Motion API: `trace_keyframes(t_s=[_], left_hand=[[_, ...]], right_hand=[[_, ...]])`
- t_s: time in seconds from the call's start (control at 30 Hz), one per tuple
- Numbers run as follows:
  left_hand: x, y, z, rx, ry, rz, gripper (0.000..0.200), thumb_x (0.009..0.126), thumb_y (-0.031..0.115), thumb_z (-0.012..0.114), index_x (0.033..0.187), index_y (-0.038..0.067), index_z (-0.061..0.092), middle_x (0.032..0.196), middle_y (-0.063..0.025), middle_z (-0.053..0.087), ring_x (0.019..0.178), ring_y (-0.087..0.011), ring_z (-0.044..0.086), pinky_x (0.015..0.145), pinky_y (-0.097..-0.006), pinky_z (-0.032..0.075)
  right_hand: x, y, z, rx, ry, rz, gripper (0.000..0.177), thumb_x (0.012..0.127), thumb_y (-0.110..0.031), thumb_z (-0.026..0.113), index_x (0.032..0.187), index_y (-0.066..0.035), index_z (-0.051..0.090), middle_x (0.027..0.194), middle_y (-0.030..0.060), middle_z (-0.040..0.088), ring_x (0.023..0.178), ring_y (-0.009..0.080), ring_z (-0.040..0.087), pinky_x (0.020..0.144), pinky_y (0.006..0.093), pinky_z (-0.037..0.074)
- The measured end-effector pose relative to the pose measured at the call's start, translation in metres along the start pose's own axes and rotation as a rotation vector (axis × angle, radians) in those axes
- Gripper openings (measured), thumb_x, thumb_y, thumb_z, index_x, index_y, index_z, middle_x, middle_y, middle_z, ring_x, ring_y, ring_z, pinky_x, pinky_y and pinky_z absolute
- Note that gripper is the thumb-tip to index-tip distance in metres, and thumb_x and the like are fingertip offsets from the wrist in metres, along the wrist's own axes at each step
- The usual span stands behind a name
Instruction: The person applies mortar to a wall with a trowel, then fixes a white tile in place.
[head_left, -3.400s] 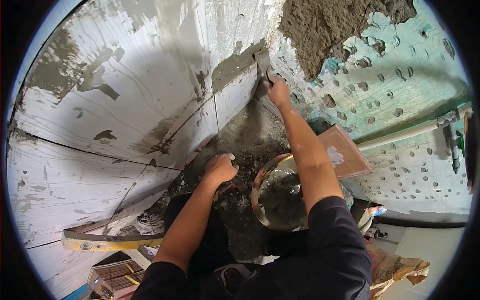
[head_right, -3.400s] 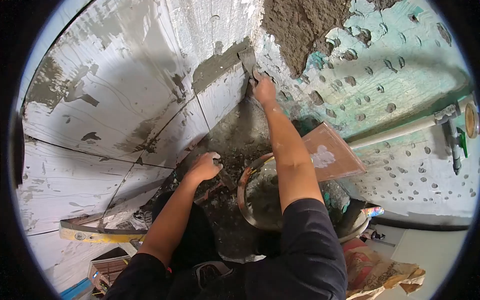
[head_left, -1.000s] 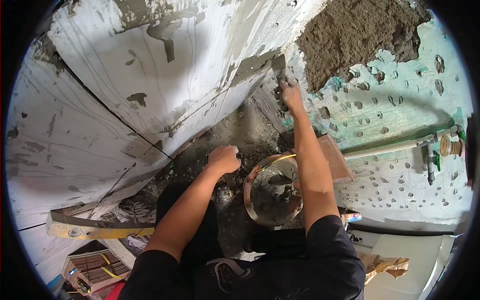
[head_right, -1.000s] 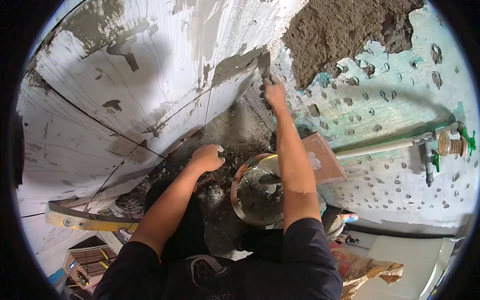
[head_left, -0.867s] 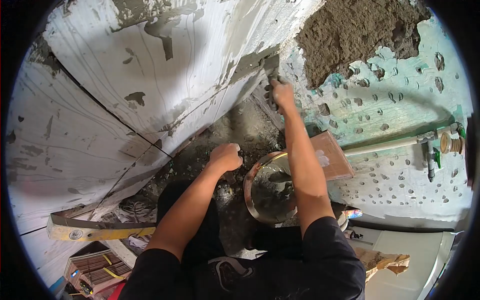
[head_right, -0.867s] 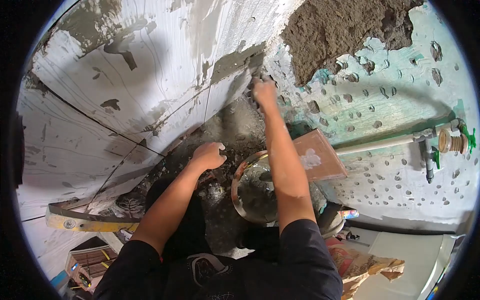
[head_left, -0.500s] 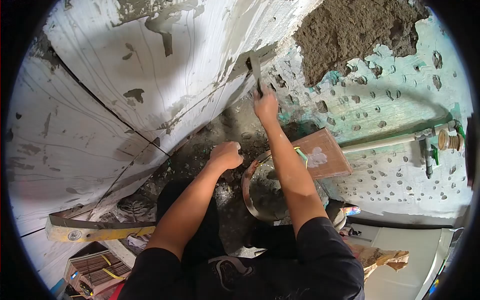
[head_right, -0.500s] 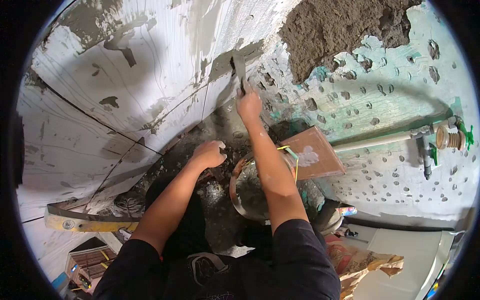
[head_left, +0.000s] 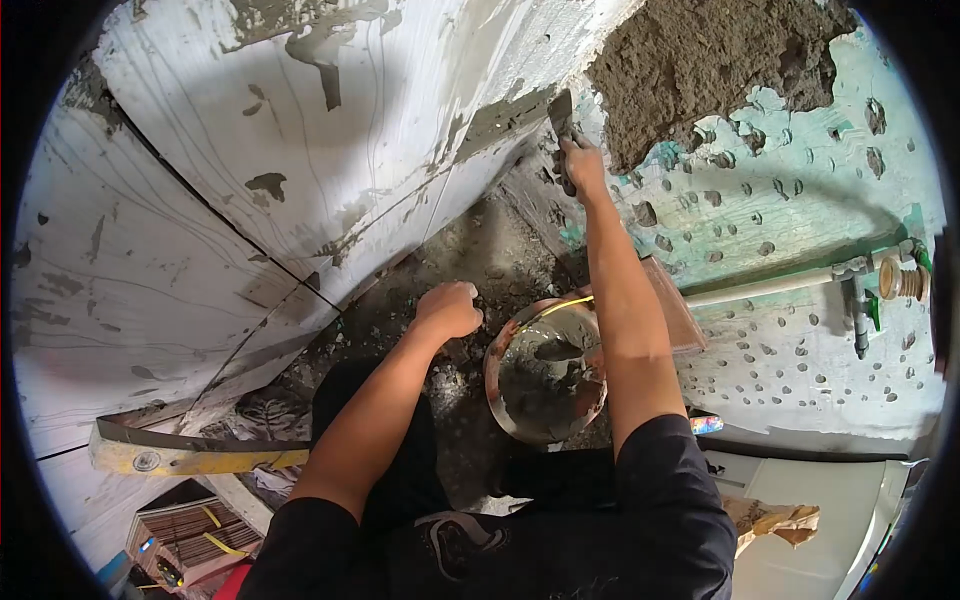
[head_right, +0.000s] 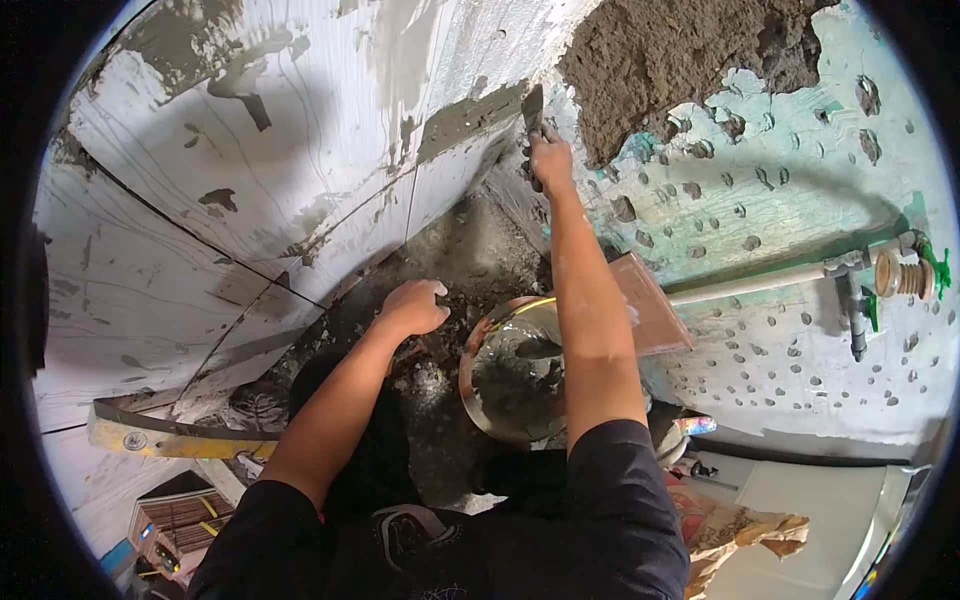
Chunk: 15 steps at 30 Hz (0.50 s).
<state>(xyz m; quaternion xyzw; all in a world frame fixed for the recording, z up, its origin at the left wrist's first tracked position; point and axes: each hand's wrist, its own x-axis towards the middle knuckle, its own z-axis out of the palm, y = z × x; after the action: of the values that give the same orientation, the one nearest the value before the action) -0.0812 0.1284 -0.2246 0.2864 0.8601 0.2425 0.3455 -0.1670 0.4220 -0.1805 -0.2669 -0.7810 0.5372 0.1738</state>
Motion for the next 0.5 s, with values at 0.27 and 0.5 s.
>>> trace_keyframes(t_s=[0.27, 0.5], left_hand=[[0.003, 0.002, 0.0, 0.021, -0.018, -0.013, 0.042, 0.077, 0.028, 0.063, 0.114, 0.009, 0.059, 0.113, -0.014, 0.06, 0.107, -0.0311, 0.055, 0.09, -0.0398, 0.044], [0.006, 0.006, 0.009, 0.05, 0.023, 0.03, 0.04, 0.075, 0.025, 0.06, 0.112, 0.009, 0.06, 0.109, -0.0149, 0.061, 0.101, -0.0317, 0.058, 0.085, -0.0402, 0.047]], right_hand=[[-0.051, -0.035, 0.031, 0.145, -0.128, 0.105, 0.015, 0.088, -0.017, 0.051, 0.091, -0.002, 0.054, 0.067, 0.0073, 0.057, 0.047, 0.0172, 0.053, 0.039, 0.0317, 0.042], [-0.093, -0.034, 0.059, 0.305, -0.209, 0.139, 0.015, 0.088, -0.016, 0.051, 0.091, -0.002, 0.054, 0.072, 0.0099, 0.058, 0.05, 0.0178, 0.055, 0.041, 0.0318, 0.046]])
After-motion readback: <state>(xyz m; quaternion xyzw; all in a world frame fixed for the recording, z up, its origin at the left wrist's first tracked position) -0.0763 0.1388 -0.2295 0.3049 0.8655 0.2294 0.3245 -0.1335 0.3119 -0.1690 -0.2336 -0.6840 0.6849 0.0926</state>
